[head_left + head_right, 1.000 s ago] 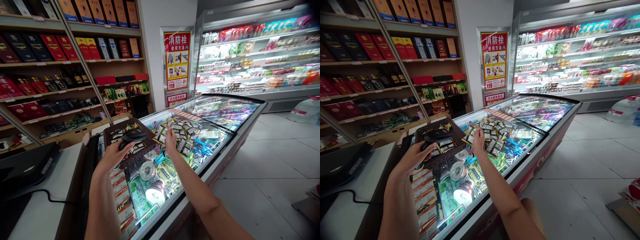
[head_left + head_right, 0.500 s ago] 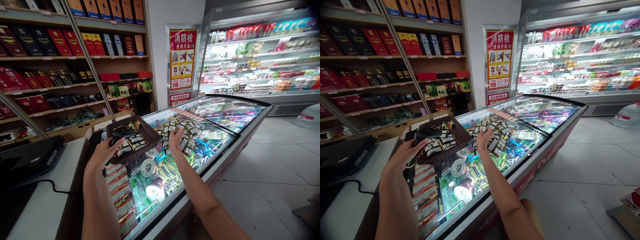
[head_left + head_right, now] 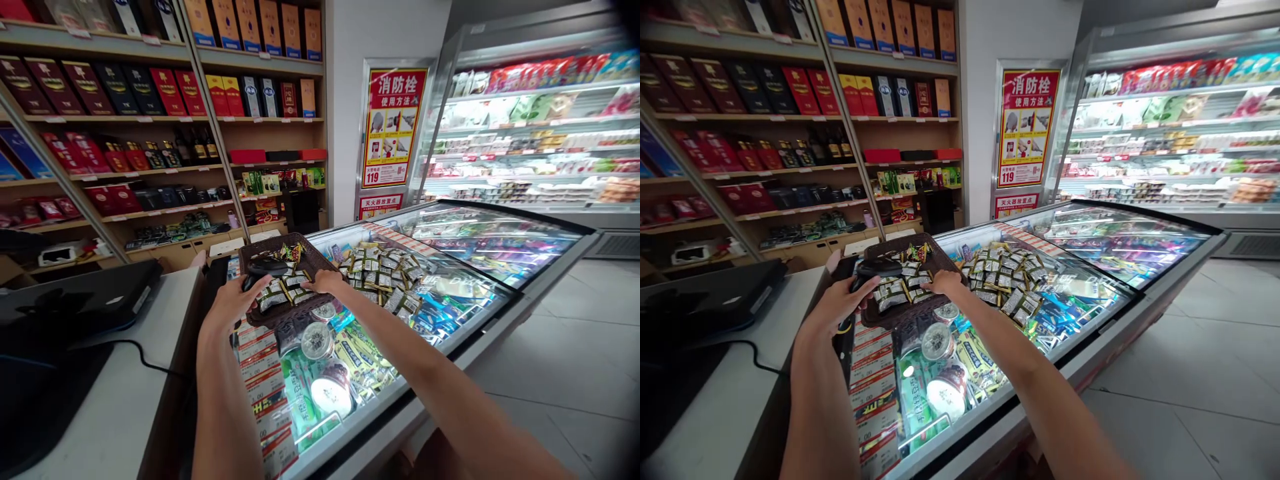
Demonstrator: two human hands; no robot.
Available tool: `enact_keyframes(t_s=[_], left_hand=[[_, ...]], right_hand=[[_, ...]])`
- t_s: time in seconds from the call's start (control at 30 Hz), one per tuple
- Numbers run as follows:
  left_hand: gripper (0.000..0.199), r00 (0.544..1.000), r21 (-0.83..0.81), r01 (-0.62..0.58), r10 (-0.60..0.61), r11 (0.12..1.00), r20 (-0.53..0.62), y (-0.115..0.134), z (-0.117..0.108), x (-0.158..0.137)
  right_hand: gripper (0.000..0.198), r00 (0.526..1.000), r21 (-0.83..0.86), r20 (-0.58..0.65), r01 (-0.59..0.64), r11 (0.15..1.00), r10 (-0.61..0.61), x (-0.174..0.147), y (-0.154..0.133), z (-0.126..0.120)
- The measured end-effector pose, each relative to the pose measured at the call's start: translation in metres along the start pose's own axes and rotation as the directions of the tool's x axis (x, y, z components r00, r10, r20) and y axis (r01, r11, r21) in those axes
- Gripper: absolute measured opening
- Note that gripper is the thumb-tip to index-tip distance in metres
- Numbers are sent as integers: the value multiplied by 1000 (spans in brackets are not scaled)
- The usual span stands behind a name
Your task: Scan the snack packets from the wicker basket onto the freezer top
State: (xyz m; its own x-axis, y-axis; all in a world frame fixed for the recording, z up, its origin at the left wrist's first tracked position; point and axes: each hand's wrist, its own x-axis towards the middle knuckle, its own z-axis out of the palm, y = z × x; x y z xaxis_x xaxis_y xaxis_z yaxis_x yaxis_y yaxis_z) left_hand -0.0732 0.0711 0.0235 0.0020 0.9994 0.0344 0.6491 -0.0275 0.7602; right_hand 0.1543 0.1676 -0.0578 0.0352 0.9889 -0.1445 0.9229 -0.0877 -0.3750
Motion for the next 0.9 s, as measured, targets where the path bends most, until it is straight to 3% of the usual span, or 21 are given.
enact_keyframes(t_s=[0.1, 0.2, 0.27, 0.33, 0.4, 0.47, 0.53, 0.6, 0.67, 0.8, 0.9], left_hand=[[58, 1000, -49, -11, 11, 999, 3, -2, 0, 0], [59, 1000, -74, -24, 24, 997, -5, -3, 1, 1], [59, 999, -69, -33, 32, 997, -10, -2, 1, 0], [59, 999, -54, -34, 34, 998, -13, 0, 1, 0], [59, 1000, -39, -27, 26, 999, -14, 1, 2, 0], [58, 1000, -35, -17, 17, 999, -24, 2, 4, 1], [57, 999, -41, -8, 7, 999, -36, 3, 6, 3], [56, 999, -80, -29, 26, 996, -37, 6, 10, 4], [55, 996, -173, -89, 90, 981, 1, 12, 17, 3], [52, 967, -261, -199, 232, 945, 104, 34, 35, -5], [49, 941, -201, -261, 296, 944, 167, 49, 51, -12]], right_hand=[[85, 998, 11, 69, -9, 1000, 8, 7, -6, 3], [61, 995, 121, 95, 2, 993, -14, 7, -5, 9], [44, 994, 303, 85, 35, 952, -64, 5, -3, 13], [36, 992, 497, 12, 103, 862, -126, 2, 1, 14], [32, 980, 622, -155, 193, 759, -122, -4, 7, 13], [34, 939, 703, -344, 269, 658, -17, -15, 17, 11], [40, 892, 793, -440, 334, 509, 100, -29, 32, 7], [46, 872, 857, -455, 373, 356, 182, -45, 48, 5], [49, 855, 878, -460, 399, 266, 238, -59, 62, 4], [51, 827, 877, -480, 448, 171, 294, -73, 77, 9], [54, 847, 893, -450, 428, 142, 282, -74, 80, 15]])
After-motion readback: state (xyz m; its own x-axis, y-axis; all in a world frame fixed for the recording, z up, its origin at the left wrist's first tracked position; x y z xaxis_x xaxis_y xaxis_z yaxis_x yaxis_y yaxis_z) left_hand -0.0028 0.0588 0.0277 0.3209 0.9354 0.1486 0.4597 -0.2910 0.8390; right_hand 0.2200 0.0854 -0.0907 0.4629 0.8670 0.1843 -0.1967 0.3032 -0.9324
